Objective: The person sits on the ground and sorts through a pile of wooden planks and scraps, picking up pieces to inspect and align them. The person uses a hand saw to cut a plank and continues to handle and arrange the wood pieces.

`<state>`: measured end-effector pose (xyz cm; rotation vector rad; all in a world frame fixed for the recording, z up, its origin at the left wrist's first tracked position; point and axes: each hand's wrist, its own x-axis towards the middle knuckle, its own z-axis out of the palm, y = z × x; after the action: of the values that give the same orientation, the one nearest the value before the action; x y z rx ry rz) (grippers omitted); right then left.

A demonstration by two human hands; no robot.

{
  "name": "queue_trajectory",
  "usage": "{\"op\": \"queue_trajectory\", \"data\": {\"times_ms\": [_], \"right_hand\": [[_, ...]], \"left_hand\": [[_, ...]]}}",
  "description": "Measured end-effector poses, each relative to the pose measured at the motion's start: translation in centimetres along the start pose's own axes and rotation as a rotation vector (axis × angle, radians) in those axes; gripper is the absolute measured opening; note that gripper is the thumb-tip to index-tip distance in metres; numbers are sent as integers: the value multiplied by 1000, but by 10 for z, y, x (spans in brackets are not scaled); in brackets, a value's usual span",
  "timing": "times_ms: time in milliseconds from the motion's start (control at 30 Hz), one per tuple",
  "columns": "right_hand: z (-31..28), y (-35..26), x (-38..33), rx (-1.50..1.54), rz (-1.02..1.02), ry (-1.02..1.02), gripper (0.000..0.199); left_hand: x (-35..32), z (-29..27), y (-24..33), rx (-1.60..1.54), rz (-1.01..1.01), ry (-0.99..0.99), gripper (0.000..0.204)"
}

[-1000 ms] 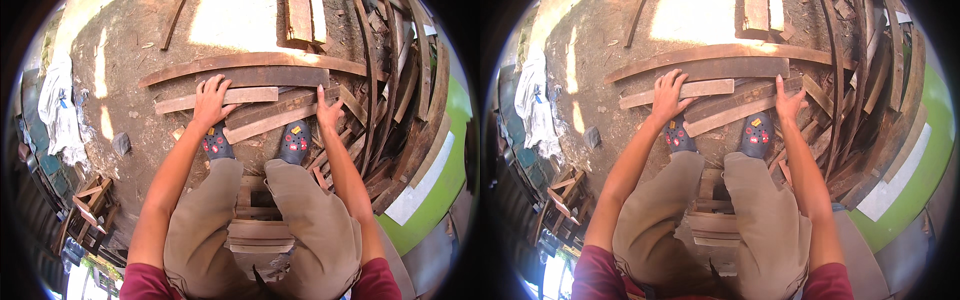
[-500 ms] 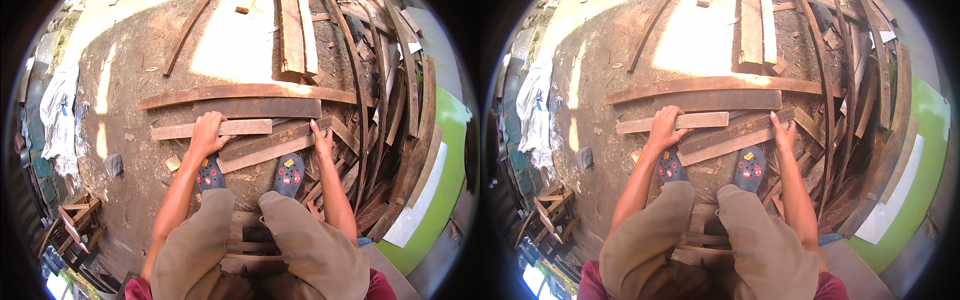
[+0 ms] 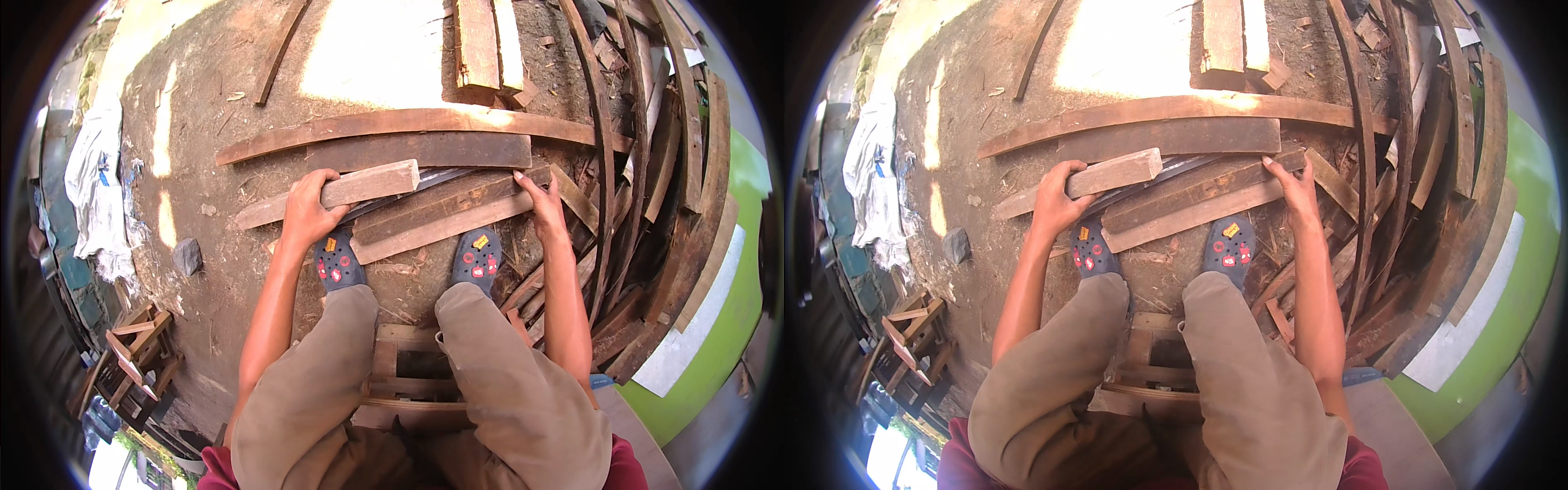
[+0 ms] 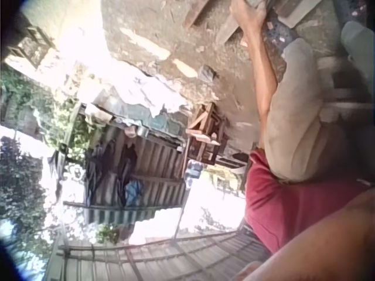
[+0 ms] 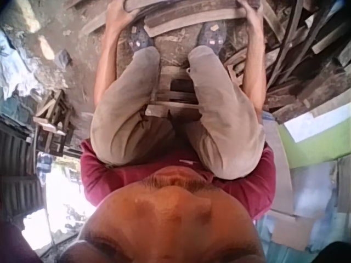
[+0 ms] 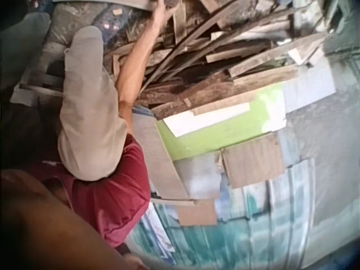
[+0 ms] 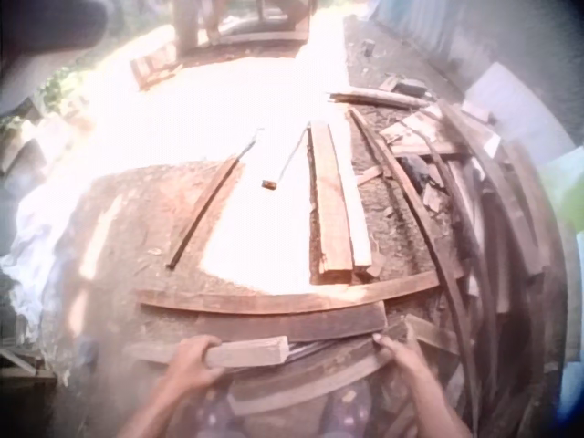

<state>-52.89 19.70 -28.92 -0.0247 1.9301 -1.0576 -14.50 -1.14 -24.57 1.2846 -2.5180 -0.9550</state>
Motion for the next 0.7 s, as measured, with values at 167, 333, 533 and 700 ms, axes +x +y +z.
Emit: {"op": "queue_trajectory", "data": {"times_ms": [167, 333, 533, 700], "right_hand": [[-12, 3, -4, -76, -49, 67, 91], [-25, -37, -50, -444, -141, -43, 65], [-34, -38, -71, -922, -450, 105, 65], [14, -44, -56, -783, -717, 169, 72]], "left_hand": [[-11, 7, -5, 11, 75, -102, 54], [-10, -1, 5, 47, 69, -110, 54], [3, 4, 4, 85, 86, -137, 60], [11, 1, 3, 125, 14, -230, 60]]}}
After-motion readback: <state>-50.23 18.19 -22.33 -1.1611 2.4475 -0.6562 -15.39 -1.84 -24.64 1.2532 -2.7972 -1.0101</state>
